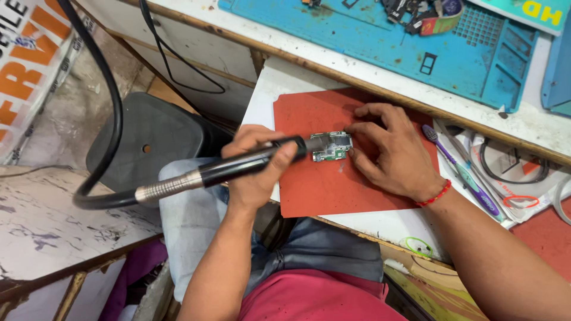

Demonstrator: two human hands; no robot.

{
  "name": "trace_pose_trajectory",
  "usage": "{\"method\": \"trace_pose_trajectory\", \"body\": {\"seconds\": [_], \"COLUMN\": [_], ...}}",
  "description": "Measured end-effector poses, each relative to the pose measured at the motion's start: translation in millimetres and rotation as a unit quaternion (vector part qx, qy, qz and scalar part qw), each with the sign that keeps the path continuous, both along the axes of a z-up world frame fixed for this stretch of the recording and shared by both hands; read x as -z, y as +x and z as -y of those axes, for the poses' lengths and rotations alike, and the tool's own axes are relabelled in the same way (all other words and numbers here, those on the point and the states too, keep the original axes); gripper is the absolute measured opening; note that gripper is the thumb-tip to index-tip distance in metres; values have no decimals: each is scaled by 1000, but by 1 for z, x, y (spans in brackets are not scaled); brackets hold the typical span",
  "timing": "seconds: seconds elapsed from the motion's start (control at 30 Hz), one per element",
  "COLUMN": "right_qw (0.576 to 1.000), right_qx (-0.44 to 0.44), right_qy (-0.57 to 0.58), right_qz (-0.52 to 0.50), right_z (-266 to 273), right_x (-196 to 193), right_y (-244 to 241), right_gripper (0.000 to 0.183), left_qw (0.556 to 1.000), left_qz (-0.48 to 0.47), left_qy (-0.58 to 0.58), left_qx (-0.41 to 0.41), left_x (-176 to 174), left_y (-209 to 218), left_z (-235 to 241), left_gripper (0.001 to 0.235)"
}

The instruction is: The person uses a hot air gun to heat a small green circuit board placed on a red mat. They hold the board steady with one hand while directing the hot air with the other, occasionally adjusting the board's position. The person also briefly uses a toothbrush to clean the board.

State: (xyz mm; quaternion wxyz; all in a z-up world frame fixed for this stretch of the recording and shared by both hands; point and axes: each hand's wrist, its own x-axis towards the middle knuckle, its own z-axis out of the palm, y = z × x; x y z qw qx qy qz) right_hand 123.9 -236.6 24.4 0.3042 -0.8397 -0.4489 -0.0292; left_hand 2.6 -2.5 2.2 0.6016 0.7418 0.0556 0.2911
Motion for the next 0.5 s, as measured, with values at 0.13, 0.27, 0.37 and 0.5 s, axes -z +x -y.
{"method": "trace_pose_trajectory", "body": {"seconds": [0.13, 0.27, 0.37, 0.5], "right_qw": [1000, 1000, 1000, 1000], "right_qx": [-2, -5, -4, 0], "right_qy": [-11, -9, -9, -15], "right_qz": [11, 11, 11, 9], "right_z": [2, 1, 0, 1], "right_x": [6, 7, 5, 5], "right_y": [0, 0, -1, 0], "right_gripper": [35, 36, 36, 36], "left_qw": [995, 1000, 1000, 1000], "left_qz": [34, 7, 10, -3], "left_qy": [38, 5, 23, -27], "left_qx": [86, 3, 15, -2], "left_x": [4, 6, 2, 0], "left_y": [-3, -5, -4, -3], "left_z": [-3, -1, 0, 0], "left_gripper": [35, 30, 31, 33]}}
